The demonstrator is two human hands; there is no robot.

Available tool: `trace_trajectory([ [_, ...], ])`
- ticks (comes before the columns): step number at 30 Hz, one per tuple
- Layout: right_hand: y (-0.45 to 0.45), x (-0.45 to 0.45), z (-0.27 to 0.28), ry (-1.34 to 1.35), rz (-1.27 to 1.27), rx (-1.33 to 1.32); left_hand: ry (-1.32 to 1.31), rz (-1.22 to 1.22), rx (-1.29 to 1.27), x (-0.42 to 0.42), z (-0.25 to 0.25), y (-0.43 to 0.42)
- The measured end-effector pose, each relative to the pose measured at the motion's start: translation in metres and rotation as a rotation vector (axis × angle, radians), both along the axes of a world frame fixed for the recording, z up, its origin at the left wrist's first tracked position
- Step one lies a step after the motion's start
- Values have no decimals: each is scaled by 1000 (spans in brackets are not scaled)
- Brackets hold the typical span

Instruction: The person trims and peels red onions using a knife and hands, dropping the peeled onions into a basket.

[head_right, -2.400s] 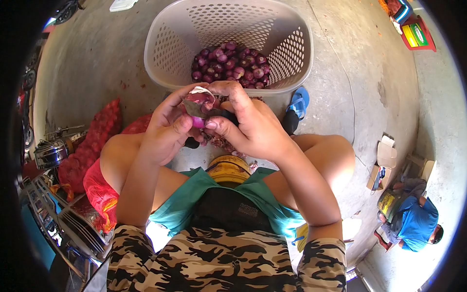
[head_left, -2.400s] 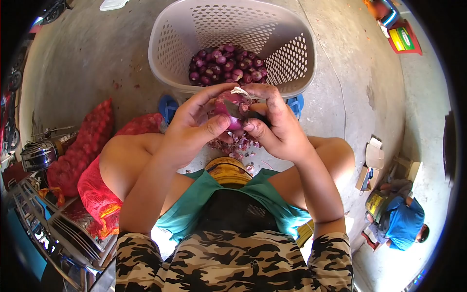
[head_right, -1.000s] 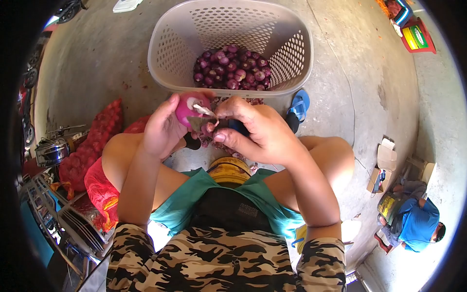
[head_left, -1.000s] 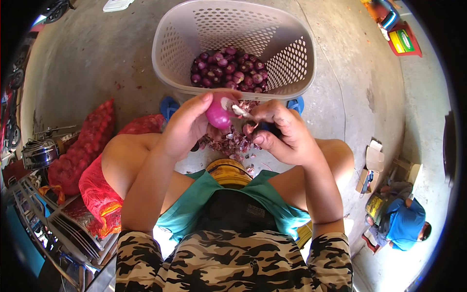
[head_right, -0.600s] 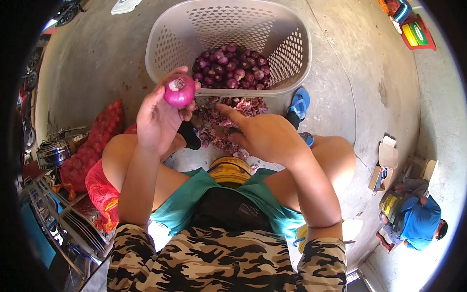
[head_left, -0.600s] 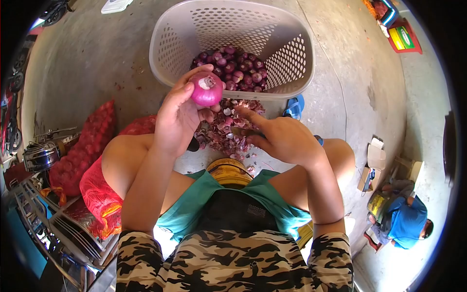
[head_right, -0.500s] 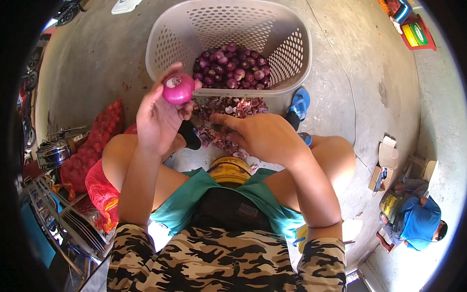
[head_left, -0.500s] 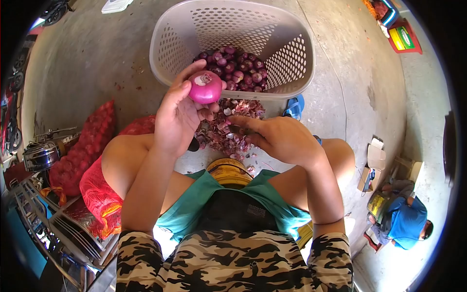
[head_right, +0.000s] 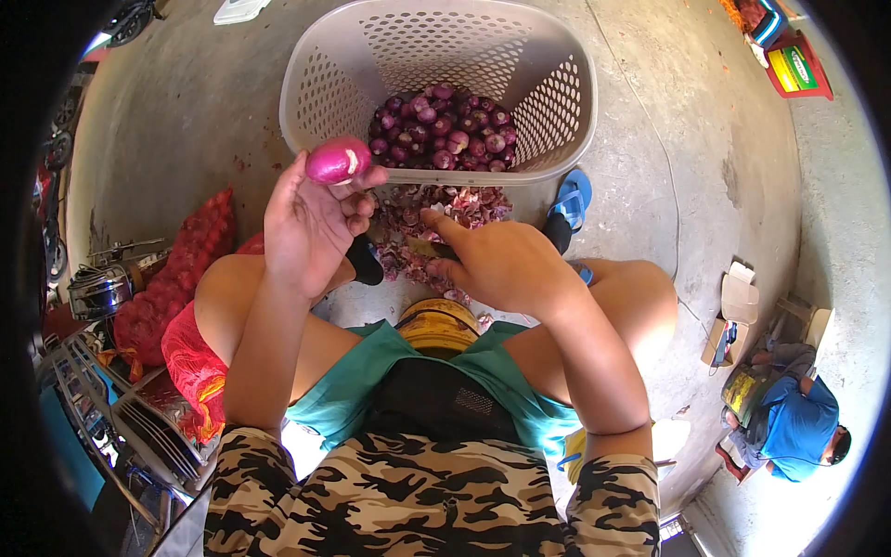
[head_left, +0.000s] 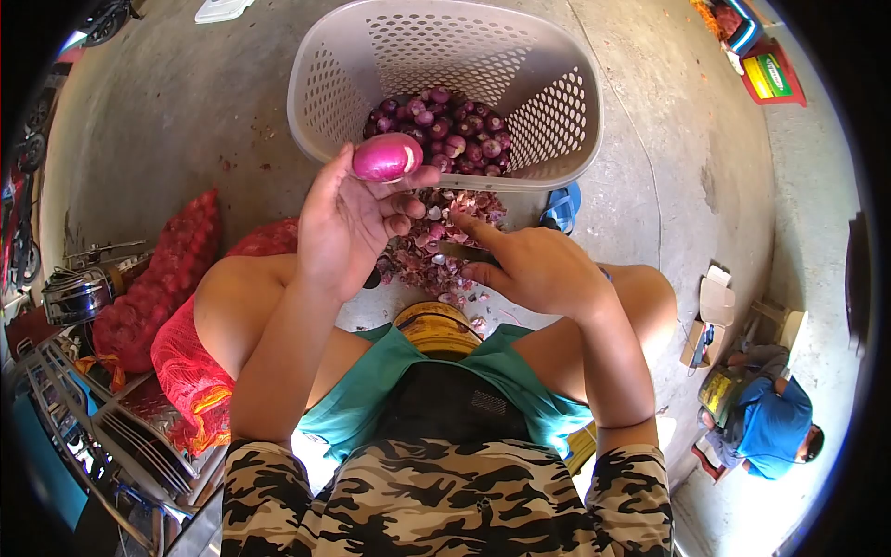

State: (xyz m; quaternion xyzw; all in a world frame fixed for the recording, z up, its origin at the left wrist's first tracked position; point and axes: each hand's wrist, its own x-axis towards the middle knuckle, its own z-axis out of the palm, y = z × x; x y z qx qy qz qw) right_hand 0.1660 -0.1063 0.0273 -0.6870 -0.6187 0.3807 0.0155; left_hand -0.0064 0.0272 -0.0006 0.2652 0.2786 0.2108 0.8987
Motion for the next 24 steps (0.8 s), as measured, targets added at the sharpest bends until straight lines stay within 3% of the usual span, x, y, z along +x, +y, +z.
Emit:
trace_trajectory([
  [13,-7,4,-14,82,-67,334,83,30,56,0,-1,0],
  [24,-8,11,-22,58,-73,367,107,31,97,-1,-1,1],
])
